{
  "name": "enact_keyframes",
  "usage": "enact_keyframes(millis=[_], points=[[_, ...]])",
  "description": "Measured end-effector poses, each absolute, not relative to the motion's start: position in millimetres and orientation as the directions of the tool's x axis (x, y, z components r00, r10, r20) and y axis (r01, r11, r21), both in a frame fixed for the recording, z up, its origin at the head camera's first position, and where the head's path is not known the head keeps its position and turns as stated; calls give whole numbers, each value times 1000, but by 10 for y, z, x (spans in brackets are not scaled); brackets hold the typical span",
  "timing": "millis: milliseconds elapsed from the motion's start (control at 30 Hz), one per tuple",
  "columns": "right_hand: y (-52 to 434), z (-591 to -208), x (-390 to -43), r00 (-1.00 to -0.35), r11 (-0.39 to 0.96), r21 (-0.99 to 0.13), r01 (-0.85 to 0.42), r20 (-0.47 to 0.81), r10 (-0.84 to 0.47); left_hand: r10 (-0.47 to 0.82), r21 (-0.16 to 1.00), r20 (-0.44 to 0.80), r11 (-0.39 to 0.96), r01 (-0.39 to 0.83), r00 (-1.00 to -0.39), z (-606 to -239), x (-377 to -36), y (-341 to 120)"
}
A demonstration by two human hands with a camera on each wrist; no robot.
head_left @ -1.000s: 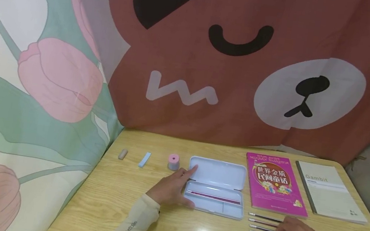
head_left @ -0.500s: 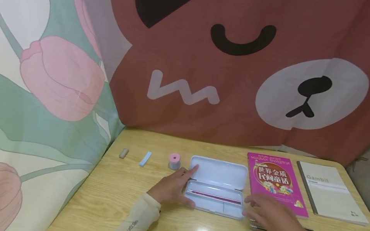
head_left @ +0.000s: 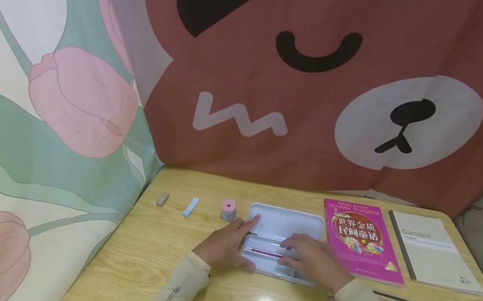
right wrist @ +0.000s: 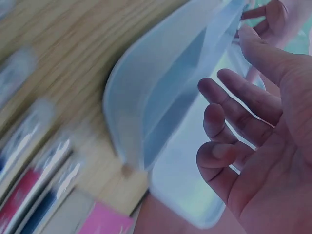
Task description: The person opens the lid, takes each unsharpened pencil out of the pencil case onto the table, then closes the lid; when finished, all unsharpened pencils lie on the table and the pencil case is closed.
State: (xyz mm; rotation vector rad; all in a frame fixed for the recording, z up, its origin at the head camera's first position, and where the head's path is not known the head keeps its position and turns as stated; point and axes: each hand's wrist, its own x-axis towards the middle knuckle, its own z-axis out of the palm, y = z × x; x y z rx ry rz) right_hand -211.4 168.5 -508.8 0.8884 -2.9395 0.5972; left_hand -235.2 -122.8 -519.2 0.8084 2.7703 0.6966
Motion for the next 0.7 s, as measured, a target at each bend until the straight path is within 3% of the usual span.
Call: enact_keyframes(millis=[700], points=[[1320, -5274, -2244, -819, 743, -373, -555, 92, -566, 572, 473, 10, 720, 508, -820, -5226, -2368, -1241]])
